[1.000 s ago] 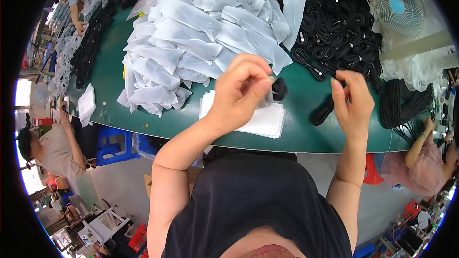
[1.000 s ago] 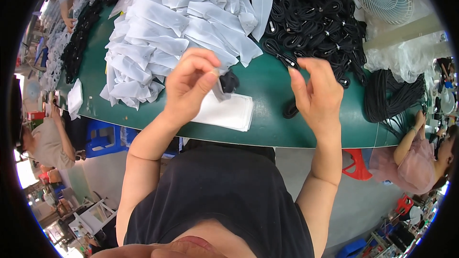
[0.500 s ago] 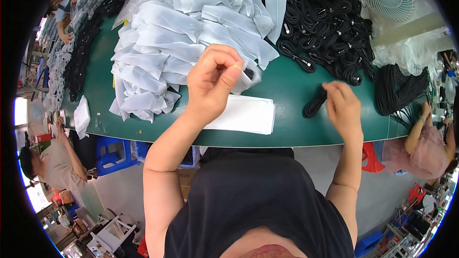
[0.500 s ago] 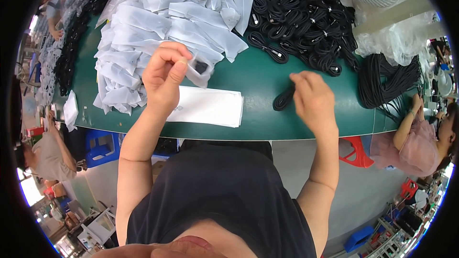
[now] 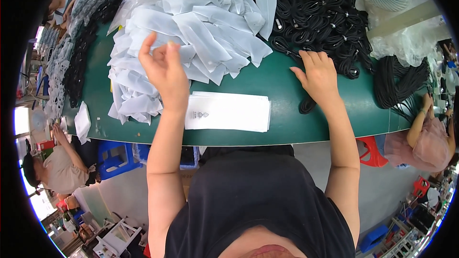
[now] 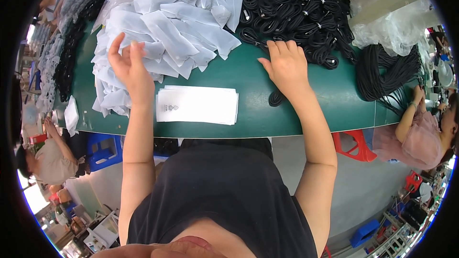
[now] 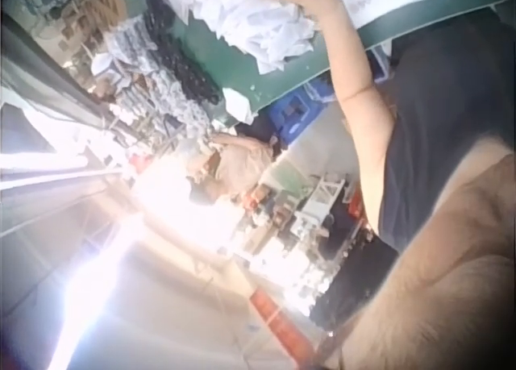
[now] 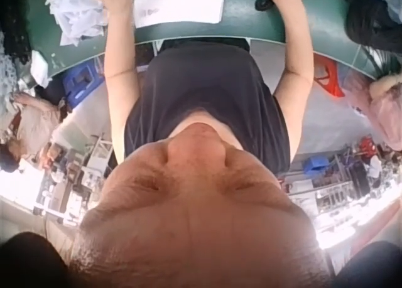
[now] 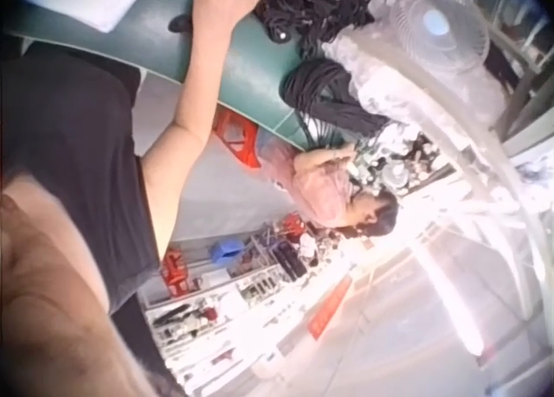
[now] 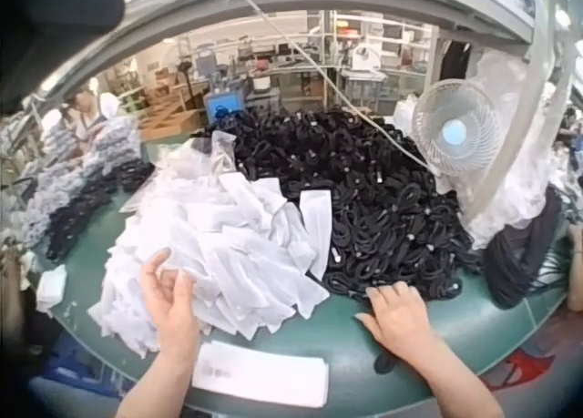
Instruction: Packaging black cables into individual plastic bags at a factory workbench.
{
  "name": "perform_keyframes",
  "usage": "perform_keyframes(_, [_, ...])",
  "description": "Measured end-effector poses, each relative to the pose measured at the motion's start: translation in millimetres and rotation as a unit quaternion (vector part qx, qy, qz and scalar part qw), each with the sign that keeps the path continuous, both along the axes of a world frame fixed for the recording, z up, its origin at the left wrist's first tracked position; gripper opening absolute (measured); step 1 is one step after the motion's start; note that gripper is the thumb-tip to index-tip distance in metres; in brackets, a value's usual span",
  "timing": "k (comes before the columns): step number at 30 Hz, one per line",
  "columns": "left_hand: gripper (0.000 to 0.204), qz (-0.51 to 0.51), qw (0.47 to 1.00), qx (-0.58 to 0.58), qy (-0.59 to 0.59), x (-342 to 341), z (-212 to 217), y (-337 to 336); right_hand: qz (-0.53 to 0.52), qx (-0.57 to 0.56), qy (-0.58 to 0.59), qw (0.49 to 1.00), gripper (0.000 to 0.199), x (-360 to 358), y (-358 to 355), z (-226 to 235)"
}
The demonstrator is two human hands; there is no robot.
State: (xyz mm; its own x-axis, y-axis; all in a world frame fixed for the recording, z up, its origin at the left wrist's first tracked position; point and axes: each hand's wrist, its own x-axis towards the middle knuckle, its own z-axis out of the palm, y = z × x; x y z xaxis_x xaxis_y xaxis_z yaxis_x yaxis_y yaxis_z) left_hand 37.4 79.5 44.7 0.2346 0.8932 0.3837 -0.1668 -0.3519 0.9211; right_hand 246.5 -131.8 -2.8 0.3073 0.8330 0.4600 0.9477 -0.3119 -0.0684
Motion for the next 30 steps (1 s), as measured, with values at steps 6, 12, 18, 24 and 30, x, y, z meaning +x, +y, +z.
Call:
perform_keyframes(6, [0.023,-0.282,0.898,0.213,0.263,-31.4,-23.3,-67.7,-0.032,-0.069,0.014,0.997,0.030,1.6,9.6,-7.8])
perform_keyframes(12, [0.015,-0.272,0.841,0.319,0.341,-31.5,-65.7,-86.0,-0.009,-0.026,0.227,0.974,0.028,-25.1,-13.3,17.9])
perform_keyframes(18, [0.007,-0.299,0.920,0.004,0.254,-38.1,-56.4,-81.5,0.174,0.132,0.235,0.947,0.037,-53.4,-43.4,43.9])
perform_keyframes(24, [0.007,-0.308,0.927,-0.139,0.162,-38.0,-54.3,-79.7,0.253,0.178,0.107,0.945,0.044,-77.6,-49.0,28.0])
perform_keyframes(30, [0.006,-0.296,0.942,-0.095,0.128,-40.6,-52.8,-83.1,0.272,0.136,0.136,0.943,0.042,-79.2,-46.1,30.1])
